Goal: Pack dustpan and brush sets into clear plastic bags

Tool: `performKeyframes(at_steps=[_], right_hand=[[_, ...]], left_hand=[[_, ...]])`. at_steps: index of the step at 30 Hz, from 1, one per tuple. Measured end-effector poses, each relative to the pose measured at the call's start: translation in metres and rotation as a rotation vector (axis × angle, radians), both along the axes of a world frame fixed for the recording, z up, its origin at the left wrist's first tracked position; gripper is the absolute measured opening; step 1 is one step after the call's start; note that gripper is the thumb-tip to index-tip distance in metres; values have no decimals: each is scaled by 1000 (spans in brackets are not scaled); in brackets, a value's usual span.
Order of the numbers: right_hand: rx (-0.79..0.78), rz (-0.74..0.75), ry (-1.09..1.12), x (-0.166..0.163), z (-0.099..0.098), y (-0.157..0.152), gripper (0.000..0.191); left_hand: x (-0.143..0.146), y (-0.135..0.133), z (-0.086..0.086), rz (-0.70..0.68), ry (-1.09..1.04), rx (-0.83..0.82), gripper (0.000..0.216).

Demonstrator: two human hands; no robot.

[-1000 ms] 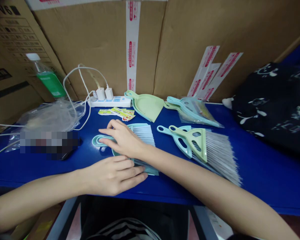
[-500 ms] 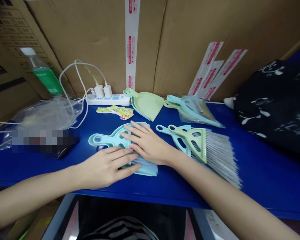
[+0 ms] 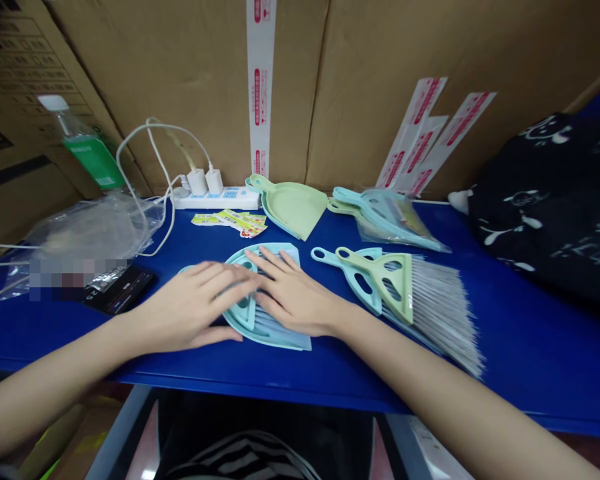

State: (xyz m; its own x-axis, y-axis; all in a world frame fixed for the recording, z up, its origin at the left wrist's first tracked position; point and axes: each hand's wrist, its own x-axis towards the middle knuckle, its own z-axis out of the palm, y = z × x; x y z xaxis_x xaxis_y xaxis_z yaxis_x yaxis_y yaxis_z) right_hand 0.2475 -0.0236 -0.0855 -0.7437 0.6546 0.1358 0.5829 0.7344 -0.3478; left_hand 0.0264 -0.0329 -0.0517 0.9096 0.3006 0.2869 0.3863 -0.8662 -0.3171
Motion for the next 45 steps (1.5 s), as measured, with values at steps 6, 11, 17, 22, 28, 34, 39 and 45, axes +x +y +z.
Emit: performKeyframes(at_steps=[6,11,17,22,28,34,39,45], right_hand=[[-9,-6,-27,0,2,-2,61],[-26,-31,-47,2,4,-4,71],[-37,-25,-38,3,5,-5,72],[-34,-30,-37,4,7,-6,71],[-20,-24,-23,6,6,-6,68],[-33,-26,-58,3,8,-6,70],[-32,-15,-62,5,8,-5,70],[0,33,-19,10,5,-3,65]], left_hand=[[-13,20,9,290,-26,-115,46],[-12,27,11,520,37,-319,31],[-11,36,8,450,-114,-695,33],[-12,42,5,374,-301,-922,31],[-12,42,4,375,-433,-1267,31],[-10,43,1,401,-477,-1336,25],[-12,43,0,389,-498,-1432,25],[-12,41,1,368,-477,-1562,24]])
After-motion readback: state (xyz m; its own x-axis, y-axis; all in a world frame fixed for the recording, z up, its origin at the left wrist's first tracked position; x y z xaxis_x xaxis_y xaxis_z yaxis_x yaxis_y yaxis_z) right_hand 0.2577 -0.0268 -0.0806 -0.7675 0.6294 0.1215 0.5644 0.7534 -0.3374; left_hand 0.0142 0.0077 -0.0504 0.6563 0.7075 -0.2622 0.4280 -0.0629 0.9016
